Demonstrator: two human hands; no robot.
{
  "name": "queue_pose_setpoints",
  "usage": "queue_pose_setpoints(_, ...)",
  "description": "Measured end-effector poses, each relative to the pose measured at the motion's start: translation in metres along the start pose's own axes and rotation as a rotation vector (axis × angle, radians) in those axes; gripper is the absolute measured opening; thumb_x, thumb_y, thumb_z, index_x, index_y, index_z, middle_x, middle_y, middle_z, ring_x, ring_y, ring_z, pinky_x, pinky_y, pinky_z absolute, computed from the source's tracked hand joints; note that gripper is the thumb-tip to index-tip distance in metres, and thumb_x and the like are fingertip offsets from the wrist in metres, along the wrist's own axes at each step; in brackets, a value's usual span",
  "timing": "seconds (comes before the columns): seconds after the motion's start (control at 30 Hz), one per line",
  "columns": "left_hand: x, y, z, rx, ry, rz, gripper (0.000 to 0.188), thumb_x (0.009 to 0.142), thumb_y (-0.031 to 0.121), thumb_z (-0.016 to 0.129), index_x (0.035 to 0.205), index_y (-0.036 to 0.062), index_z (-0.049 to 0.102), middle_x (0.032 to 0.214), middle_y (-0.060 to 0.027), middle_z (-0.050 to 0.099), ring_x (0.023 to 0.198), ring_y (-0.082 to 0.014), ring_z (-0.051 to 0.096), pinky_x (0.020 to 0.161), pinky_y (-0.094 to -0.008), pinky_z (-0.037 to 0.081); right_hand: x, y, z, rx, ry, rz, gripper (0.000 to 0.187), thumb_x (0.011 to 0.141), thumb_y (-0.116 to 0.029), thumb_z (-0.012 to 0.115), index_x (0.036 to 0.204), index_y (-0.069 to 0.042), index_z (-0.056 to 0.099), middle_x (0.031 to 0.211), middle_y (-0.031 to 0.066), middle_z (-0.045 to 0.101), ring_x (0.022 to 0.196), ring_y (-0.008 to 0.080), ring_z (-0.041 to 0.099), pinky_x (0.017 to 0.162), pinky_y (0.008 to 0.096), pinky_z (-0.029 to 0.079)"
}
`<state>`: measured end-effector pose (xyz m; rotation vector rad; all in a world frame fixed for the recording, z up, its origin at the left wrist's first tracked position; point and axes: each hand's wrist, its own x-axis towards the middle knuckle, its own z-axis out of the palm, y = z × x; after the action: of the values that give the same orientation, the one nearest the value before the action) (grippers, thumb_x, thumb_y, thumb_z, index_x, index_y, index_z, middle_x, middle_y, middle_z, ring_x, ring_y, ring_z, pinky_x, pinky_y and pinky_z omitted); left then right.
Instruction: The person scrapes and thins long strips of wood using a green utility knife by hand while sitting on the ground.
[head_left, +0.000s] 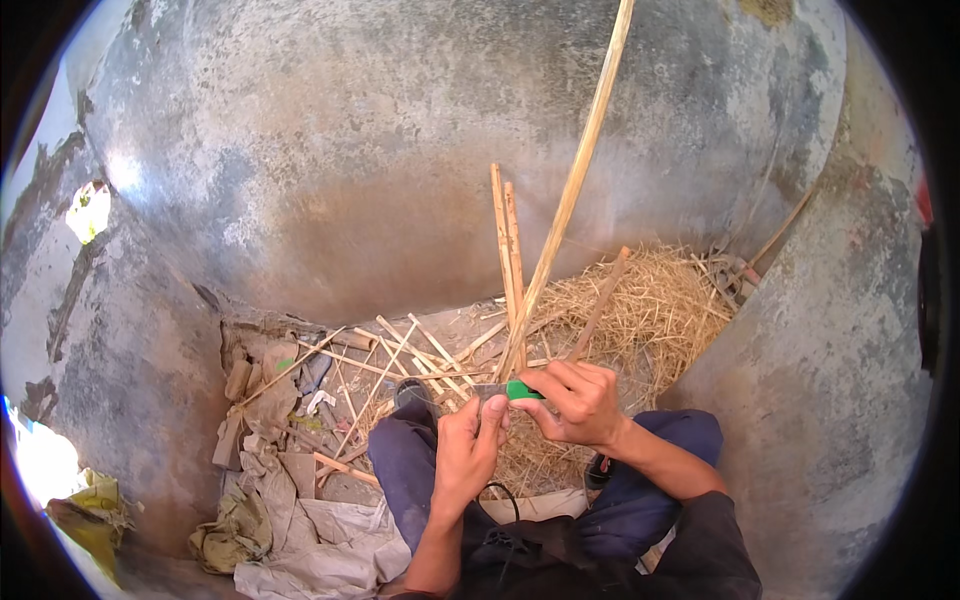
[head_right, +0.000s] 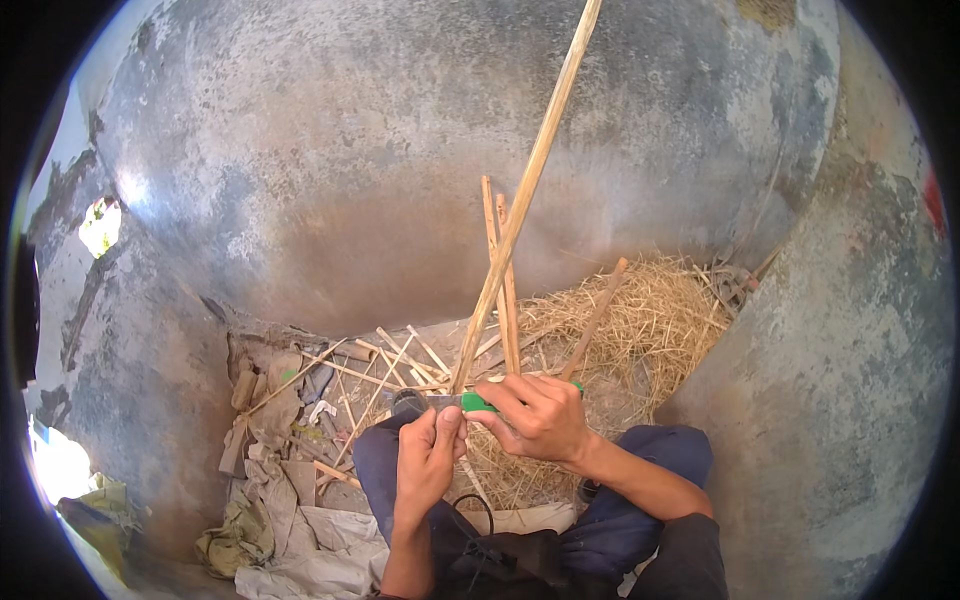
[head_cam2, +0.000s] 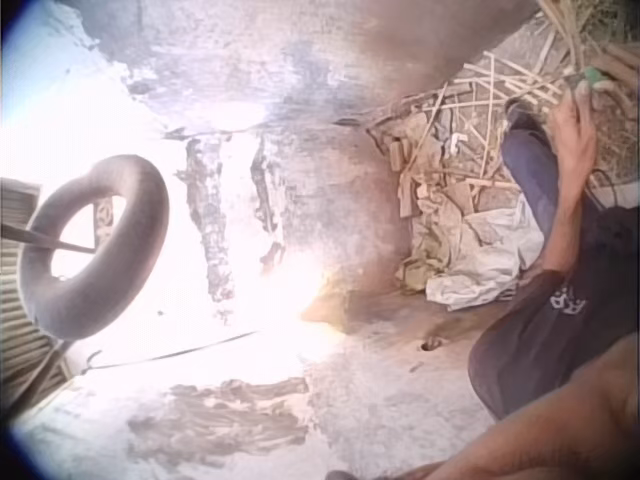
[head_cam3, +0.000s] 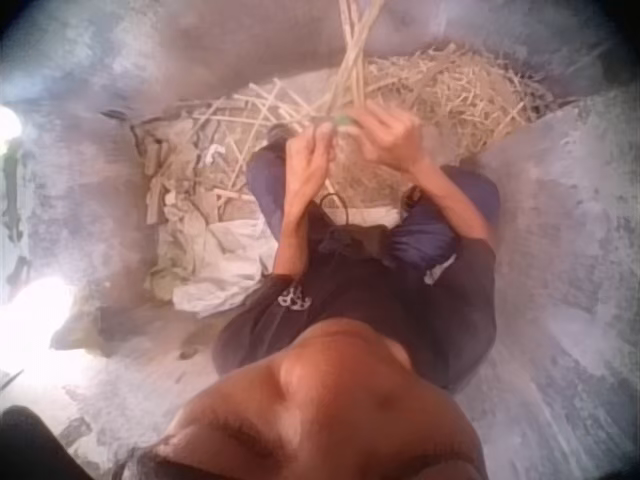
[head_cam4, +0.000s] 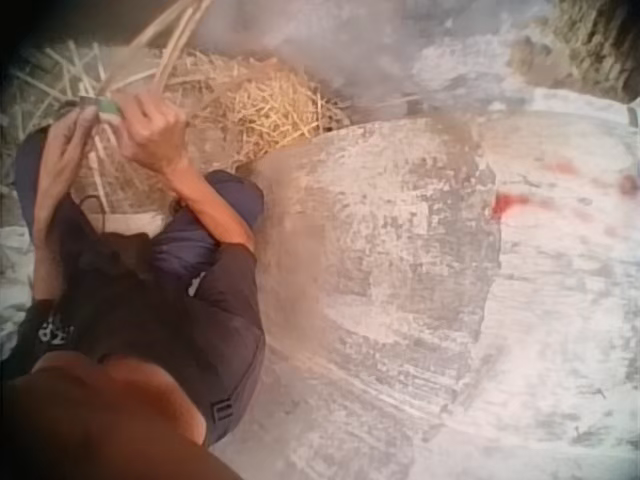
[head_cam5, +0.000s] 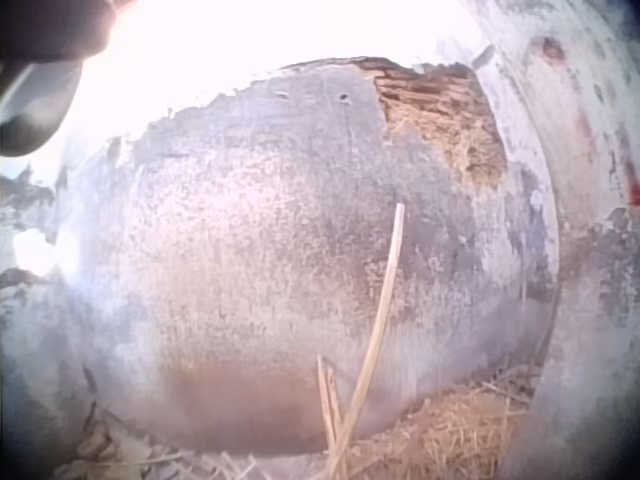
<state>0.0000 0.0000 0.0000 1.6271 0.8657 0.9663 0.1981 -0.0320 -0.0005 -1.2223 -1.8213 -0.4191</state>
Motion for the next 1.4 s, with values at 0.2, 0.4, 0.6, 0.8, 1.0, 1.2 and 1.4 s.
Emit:
queue_pose_setpoints(0.2,-0.005,-0.003,-0.01,0.003,-0.004,-0.066,0.043,0.115,0.031,0.061,0.088,-0.0012,0.066,0.064,-0.0034,0.061,0.06,-0.0076,0.057,0.057,-0.0284,0.045,-0.001,-0.003,0.004,-0.049,0.001,-0.013,0.029,0.09,-0.035,0.086,0.103,-0.01,0.079,0.079,0.002,0.069,0.064,0.0215,0.068,0.056,0.0339,0.049)
queue_pose_setpoints(0.4,-0.004,0.0,-0.005,0.028,0.009,-0.018,0.047,0.119,0.033,0.054,0.083,0.0028,0.059,0.063,0.0045,0.046,0.059,-0.0039,0.038,0.053,-0.0271,0.029,0.0,0.0,0.005,-0.045,-0.007,-0.003,0.029,0.09,-0.035,0.085,0.104,-0.011,0.079,0.078,0.0024,0.069,0.063,0.0223,0.068,0.056,0.035,0.05)
queue_pose_setpoints(0.6,-0.008,-0.001,-0.006,0.032,0.003,-0.043,0.047,0.119,0.033,0.053,0.083,0.0032,0.059,0.062,0.0047,0.045,0.059,-0.0039,0.037,0.053,-0.0271,0.028,0.003,0.006,0.002,-0.066,0.0,0.044,0.027,0.09,-0.032,0.085,0.105,-0.01,0.079,0.08,0.0028,0.07,0.064,0.0228,0.069,0.057,0.0356,0.052)
queue_pose_setpoints(0.8,-0.014,-0.012,-0.009,0.011,-0.018,-0.125,0.045,0.117,0.032,0.056,0.084,0.0016,0.062,0.063,0.0,0.053,0.06,-0.0064,0.047,0.055,-0.0286,0.038,0.007,0.017,-0.002,-0.087,0.008,0.05,0.025,0.088,-0.027,0.085,0.106,-0.011,0.078,0.084,0.0031,0.072,0.067,0.023,0.07,0.058,0.0361,0.052)
queue_pose_setpoints(1.0,-0.018,-0.017,-0.009,-0.024,-0.005,-0.113,0.046,0.119,0.033,0.053,0.083,0.0043,0.058,0.064,0.005,0.045,0.059,-0.0034,0.037,0.054,-0.0263,0.028,0.005,0.02,0.004,-0.081,-0.011,0.051,0.023,0.089,-0.027,0.083,0.104,-0.01,0.079,0.083,0.0039,0.072,0.064,0.0249,0.069,0.057,0.0363,0.052)
queue_pose_setpoints(1.2,-0.021,-0.023,-0.017,-0.05,-0.021,-0.188,0.046,0.116,0.032,0.058,0.084,0.0002,0.061,0.064,-0.001,0.055,0.061,-0.0065,0.05,0.057,-0.0286,0.042,0.003,0.021,0.011,-0.08,-0.023,0.037,0.023,0.09,-0.029,0.083,0.104,-0.01,0.079,0.081,0.0035,0.07,0.063,0.0248,0.068,0.056,0.036,0.051)
queue_pose_setpoints(1.4,-0.027,-0.031,-0.02,-0.132,-0.073,-0.204,0.044,0.119,0.032,0.052,0.085,0.0049,0.057,0.065,0.006,0.043,0.058,-0.0034,0.035,0.053,-0.0256,0.028,0.002,0.029,0.012,-0.102,-0.022,0.086,0.024,0.091,-0.027,0.083,0.106,-0.008,0.079,0.082,0.0059,0.073,0.065,0.0246,0.071,0.056,0.036,0.053)
